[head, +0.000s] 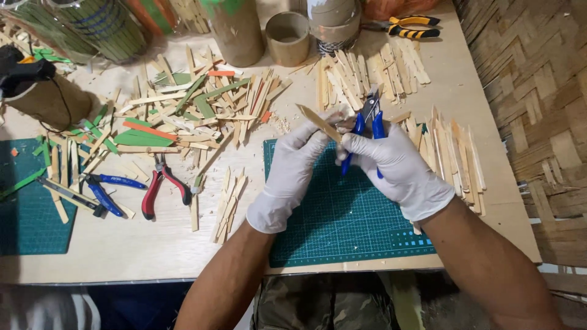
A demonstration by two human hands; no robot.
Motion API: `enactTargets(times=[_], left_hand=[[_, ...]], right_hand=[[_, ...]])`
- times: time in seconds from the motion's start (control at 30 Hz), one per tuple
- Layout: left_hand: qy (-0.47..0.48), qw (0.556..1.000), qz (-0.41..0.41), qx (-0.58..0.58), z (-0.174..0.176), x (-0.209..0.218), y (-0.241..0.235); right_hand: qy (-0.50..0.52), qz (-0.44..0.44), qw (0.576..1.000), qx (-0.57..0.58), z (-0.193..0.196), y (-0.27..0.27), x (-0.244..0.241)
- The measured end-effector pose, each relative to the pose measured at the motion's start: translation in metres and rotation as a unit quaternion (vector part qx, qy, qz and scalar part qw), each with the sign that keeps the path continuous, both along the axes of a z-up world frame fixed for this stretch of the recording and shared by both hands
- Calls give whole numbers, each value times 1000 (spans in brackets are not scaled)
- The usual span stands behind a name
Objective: Trimming and shaping small wooden sticks using pliers on a workshop table
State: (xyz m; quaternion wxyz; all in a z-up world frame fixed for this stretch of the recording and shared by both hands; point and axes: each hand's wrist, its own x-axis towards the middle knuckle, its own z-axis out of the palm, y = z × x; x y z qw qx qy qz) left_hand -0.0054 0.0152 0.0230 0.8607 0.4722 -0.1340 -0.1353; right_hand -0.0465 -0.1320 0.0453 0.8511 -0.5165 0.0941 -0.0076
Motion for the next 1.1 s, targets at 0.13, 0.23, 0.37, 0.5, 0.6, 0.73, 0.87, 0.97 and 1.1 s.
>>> enactTargets(times=[0.13,0.23,0.37,0.5,0.6,0.73,0.87,0.97,1.1], left_hand=[[56,998,-14,-33,1,-4,0],[29,999,-31,-32,17,-10,2],[9,995,70,69,18,-5,0],[11,984,125,127,8,2,0],[23,986,110,124,39,-14,-6],[63,991,88,82,23,-9,-7],[78,991,73,75,20,-10,-7],[80,991,72,82,19,-9,-7],[84,991,72,72,17,-10,-8]], right_hand=[[24,47,998,46,-4,0,-1],[48,99,992,58,1,-1,-2],[50,39,979,-194,14,-1,-3],[-61,-63,851,-517,8,-11,0],[-107,-50,828,-548,18,-10,-4],[-93,-27,822,-561,15,-18,-6],[-74,-1,814,-576,17,-20,-7],[-67,6,815,-576,21,-21,-8],[-63,19,812,-580,19,-26,-8]])
